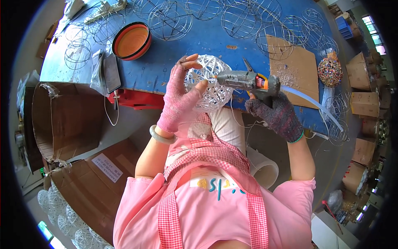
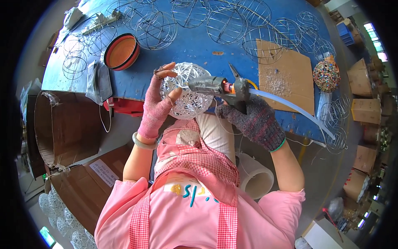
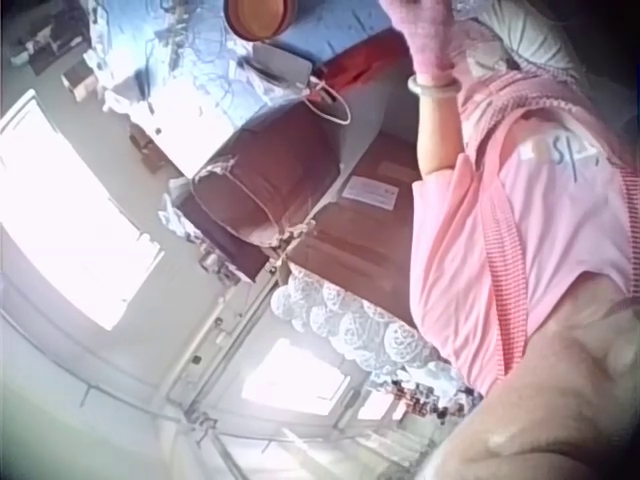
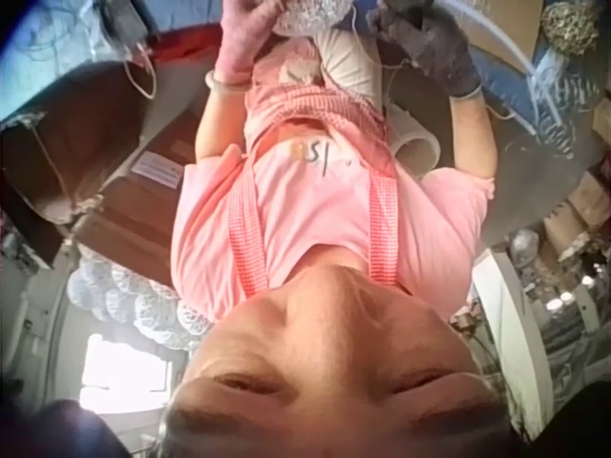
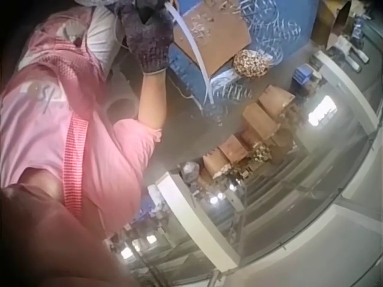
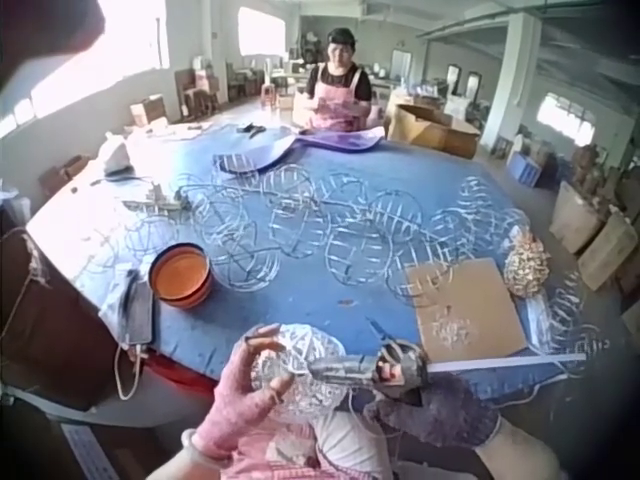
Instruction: Gluing white thread components onto a spherical decorative ball using a hot glue gun.
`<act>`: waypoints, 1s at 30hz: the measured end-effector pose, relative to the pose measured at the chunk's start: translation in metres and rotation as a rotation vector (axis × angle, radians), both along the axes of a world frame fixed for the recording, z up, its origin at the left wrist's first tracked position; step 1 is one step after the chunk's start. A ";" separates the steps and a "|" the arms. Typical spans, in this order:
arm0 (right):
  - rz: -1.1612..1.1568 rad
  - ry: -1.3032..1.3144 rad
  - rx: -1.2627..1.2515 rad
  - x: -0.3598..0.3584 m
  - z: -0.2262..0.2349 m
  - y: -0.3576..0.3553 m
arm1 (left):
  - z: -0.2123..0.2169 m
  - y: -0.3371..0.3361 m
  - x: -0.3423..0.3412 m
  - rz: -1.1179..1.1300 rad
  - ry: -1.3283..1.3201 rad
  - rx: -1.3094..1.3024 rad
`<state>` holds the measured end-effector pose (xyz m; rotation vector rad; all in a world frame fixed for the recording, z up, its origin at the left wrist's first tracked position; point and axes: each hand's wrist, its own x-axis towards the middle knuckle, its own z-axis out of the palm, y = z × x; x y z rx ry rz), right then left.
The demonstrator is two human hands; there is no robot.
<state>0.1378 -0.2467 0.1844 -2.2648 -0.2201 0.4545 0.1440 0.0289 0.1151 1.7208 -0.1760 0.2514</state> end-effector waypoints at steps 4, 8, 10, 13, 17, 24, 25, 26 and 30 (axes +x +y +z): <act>-0.018 0.037 0.024 0.000 0.007 0.004 | -0.002 0.000 0.000 -0.010 -0.005 -0.003; 0.005 -0.009 -0.032 0.003 0.008 0.009 | -0.002 -0.001 0.000 -0.010 0.005 0.001; 0.008 0.024 -0.070 0.003 0.007 0.010 | -0.002 -0.001 0.001 -0.008 -0.005 0.008; 0.035 0.035 -0.002 0.003 0.006 0.006 | -0.003 -0.001 0.001 -0.011 0.002 -0.004; -0.012 0.108 0.025 0.001 0.003 0.002 | -0.003 0.000 0.002 -0.012 -0.002 0.002; -0.025 0.114 0.169 -0.002 -0.016 -0.002 | 0.001 0.002 0.000 -0.037 0.033 -0.027; -0.027 0.104 0.163 -0.003 -0.017 -0.004 | 0.002 0.002 0.000 -0.039 0.039 -0.025; -0.042 0.108 0.137 -0.004 -0.019 -0.004 | 0.003 0.002 0.000 -0.039 0.042 -0.024; -0.073 0.108 0.202 -0.006 -0.014 -0.003 | 0.002 0.001 0.000 -0.040 0.050 -0.049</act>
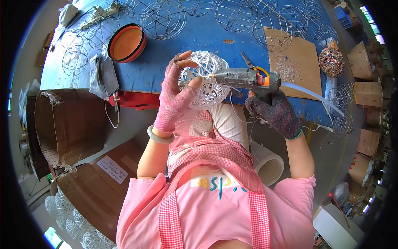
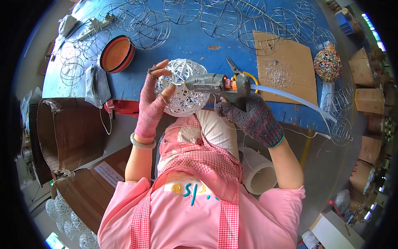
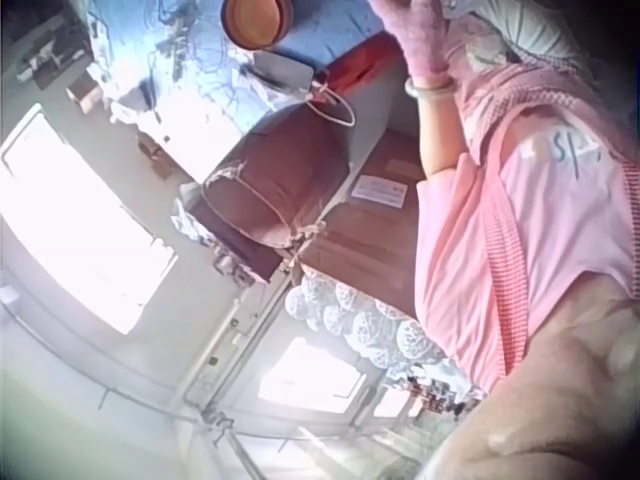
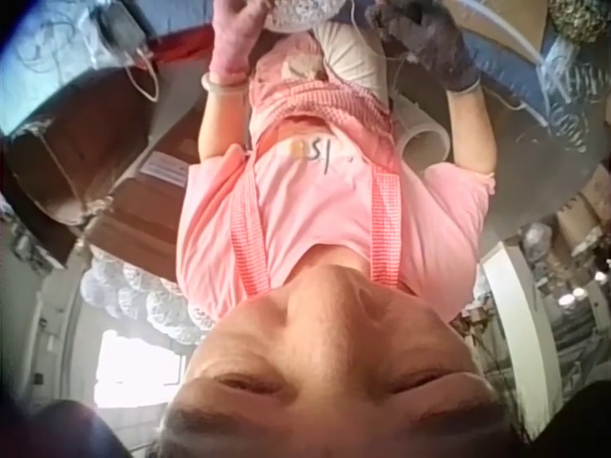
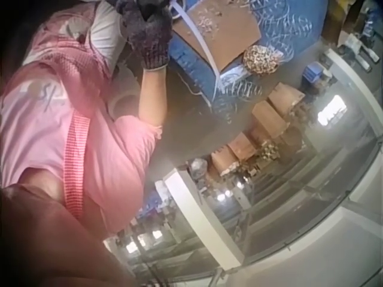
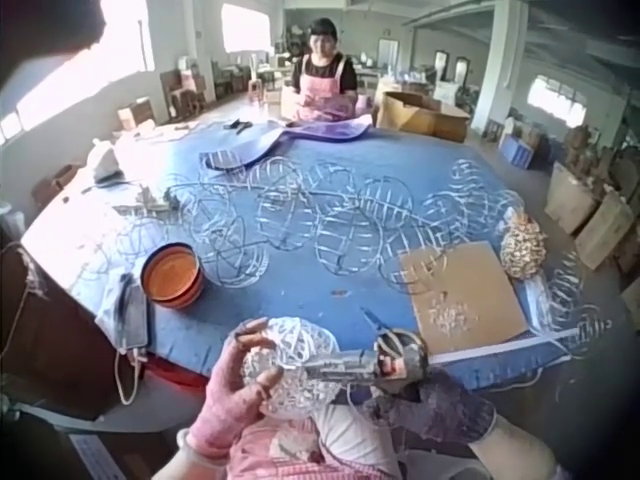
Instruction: Gluing white thread components onto a spherical decorative ball using a hot glue gun.
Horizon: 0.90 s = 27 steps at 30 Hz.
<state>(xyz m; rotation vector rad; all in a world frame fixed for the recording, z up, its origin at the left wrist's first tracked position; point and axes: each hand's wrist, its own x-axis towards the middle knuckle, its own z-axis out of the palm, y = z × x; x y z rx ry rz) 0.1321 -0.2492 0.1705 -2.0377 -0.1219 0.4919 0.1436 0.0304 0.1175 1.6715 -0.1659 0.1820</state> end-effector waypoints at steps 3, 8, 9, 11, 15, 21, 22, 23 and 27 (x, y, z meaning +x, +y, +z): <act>-0.004 0.105 -0.057 0.001 0.009 0.002 | -0.001 0.000 0.000 0.002 -0.001 -0.010; 0.039 0.022 -0.085 0.001 0.008 -0.001 | 0.000 0.000 0.002 0.016 0.000 0.023; 0.024 0.016 -0.032 0.000 0.005 -0.002 | 0.000 0.000 0.002 0.020 0.015 0.012; -0.044 0.046 0.016 0.000 -0.001 -0.005 | 0.000 0.000 0.002 0.024 0.021 0.001; -0.008 0.162 0.374 0.008 -0.006 -0.009 | 0.001 -0.001 0.002 0.028 0.014 -0.003; 0.155 0.311 0.382 0.038 0.009 -0.018 | 0.005 0.000 0.002 0.024 0.039 0.006; 0.156 0.290 0.352 0.042 0.009 -0.017 | 0.005 0.000 0.002 0.025 0.031 0.014; 0.165 0.258 0.341 0.044 0.008 -0.016 | 0.005 0.000 0.002 0.025 0.045 0.007; 0.129 0.274 0.280 0.053 0.009 -0.015 | 0.005 -0.001 0.003 0.022 0.041 0.012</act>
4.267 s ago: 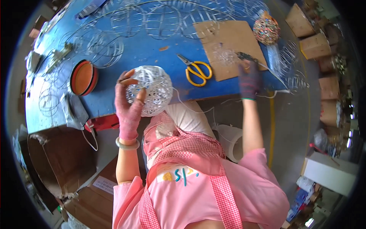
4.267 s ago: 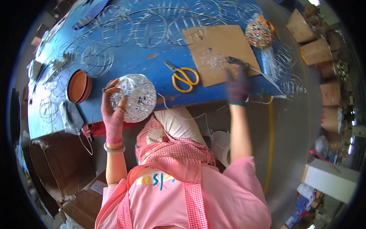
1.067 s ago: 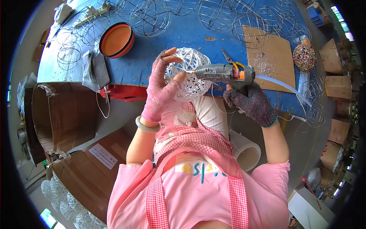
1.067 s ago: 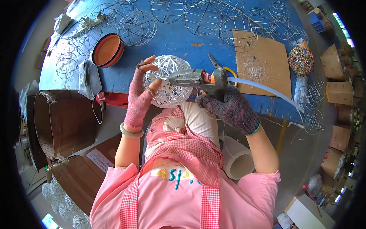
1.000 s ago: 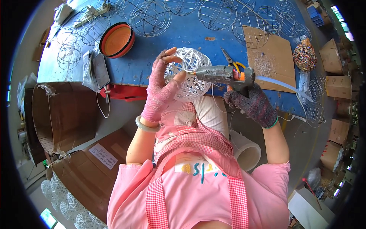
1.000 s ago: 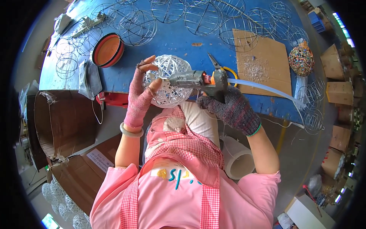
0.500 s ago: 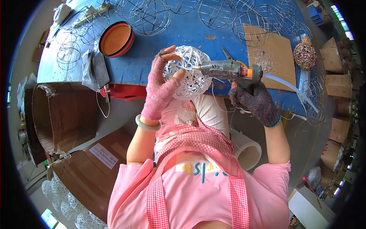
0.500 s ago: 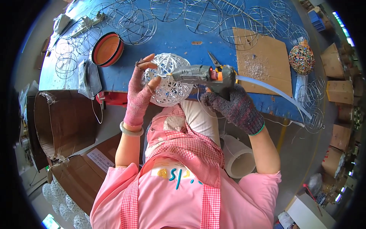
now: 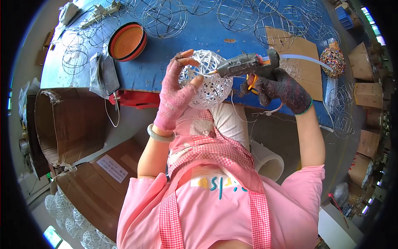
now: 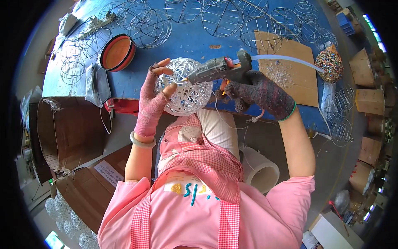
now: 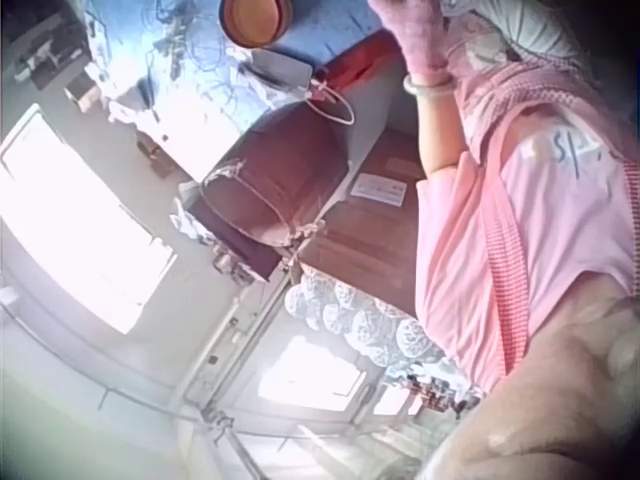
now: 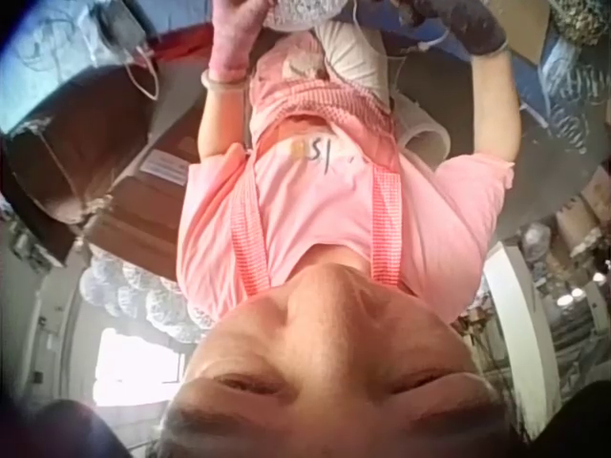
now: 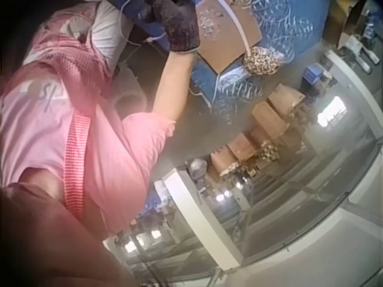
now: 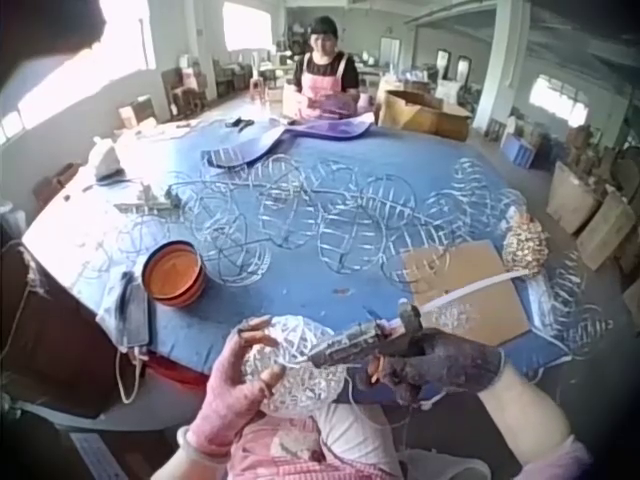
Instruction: Gluing white thread components onto a spherical decorative ball using a hot glue gun.
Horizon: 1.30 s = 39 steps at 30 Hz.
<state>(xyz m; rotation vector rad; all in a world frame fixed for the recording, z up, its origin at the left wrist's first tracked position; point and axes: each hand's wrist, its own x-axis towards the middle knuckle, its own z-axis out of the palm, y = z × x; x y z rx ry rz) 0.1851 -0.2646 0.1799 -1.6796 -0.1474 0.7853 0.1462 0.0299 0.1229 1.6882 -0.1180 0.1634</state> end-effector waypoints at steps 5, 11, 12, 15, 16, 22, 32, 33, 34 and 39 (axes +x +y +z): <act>0.075 0.010 -0.053 0.010 0.010 -0.005 | 0.000 0.001 0.001 -0.006 0.009 -0.001; 0.090 -0.037 -0.166 0.021 0.009 -0.002 | -0.001 0.000 0.000 -0.007 0.006 -0.009; 0.065 -0.032 -0.265 0.024 0.008 0.000 | -0.001 0.000 0.000 -0.007 0.001 -0.006; 0.180 0.027 -0.138 0.032 0.014 -0.002 | -0.001 0.001 0.000 -0.015 0.003 -0.012; 0.186 0.048 -0.127 0.035 0.016 -0.002 | -0.001 0.001 0.001 -0.017 -0.006 -0.006; 0.215 0.005 -0.162 0.049 0.026 0.001 | -0.001 0.000 0.000 -0.026 -0.007 -0.002; 0.269 0.069 -0.183 0.062 0.032 0.005 | -0.001 0.000 0.000 -0.027 0.008 -0.006; 0.290 0.052 -0.209 0.064 0.032 0.005 | -0.001 0.001 0.001 -0.032 0.001 -0.004; 0.295 0.038 -0.208 0.065 0.032 0.005 | 0.000 0.001 0.001 -0.034 -0.015 0.007; 0.286 0.004 -0.198 0.066 0.028 0.005 | 0.001 0.002 0.000 -0.049 0.049 -0.069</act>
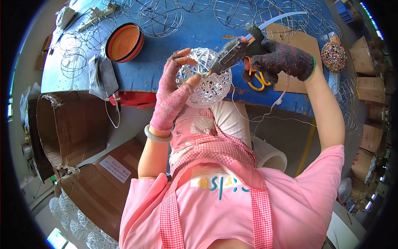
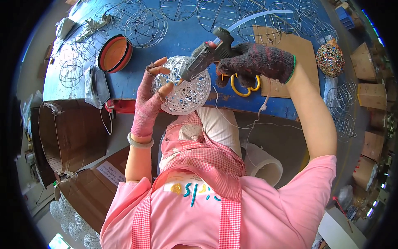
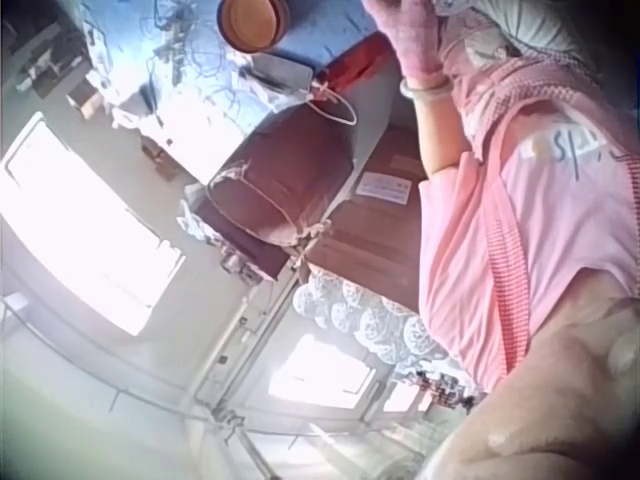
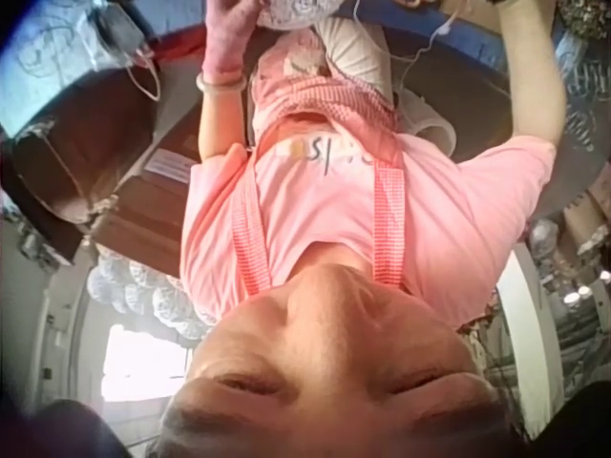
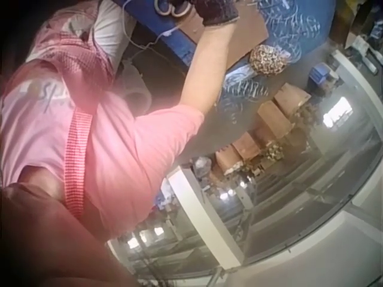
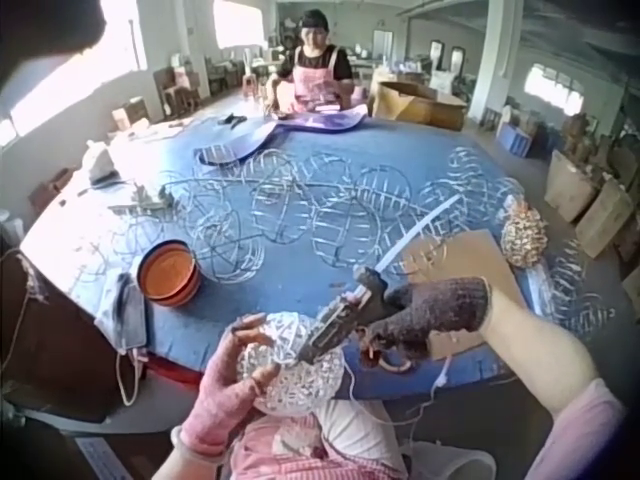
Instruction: Gluing white thread components onto a spherical decorative ball using a hot glue gun.
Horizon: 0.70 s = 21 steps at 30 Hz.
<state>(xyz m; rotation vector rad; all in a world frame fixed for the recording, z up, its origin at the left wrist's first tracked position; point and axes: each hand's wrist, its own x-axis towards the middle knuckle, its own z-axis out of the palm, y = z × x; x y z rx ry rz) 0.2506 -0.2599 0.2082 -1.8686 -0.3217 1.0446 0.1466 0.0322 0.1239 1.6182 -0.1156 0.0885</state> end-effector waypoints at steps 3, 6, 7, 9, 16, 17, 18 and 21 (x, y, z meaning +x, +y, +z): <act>-0.029 -0.029 -0.048 -0.002 -0.004 0.003 | 0.001 0.000 0.001 0.010 0.007 -0.003; -0.034 0.019 -0.012 -0.005 -0.004 0.002 | 0.004 -0.002 0.005 0.009 -0.040 0.087; -0.026 -0.009 -0.012 -0.006 -0.002 0.000 | 0.005 -0.002 0.005 0.020 -0.071 0.131; -0.018 -0.064 -0.065 -0.009 0.001 -0.006 | 0.006 -0.006 0.005 0.033 -0.054 0.135; -0.132 -0.030 0.000 -0.031 -0.006 -0.019 | 0.011 -0.001 0.008 0.057 -0.121 0.263; -0.152 -0.015 0.076 -0.036 -0.008 -0.020 | 0.011 -0.001 0.008 0.057 -0.113 0.250; -0.174 -0.005 0.154 -0.039 -0.010 -0.020 | 0.011 0.000 0.009 0.058 -0.105 0.237; -0.196 -0.085 0.228 -0.044 -0.021 -0.011 | 0.010 -0.001 0.008 0.041 -0.101 0.206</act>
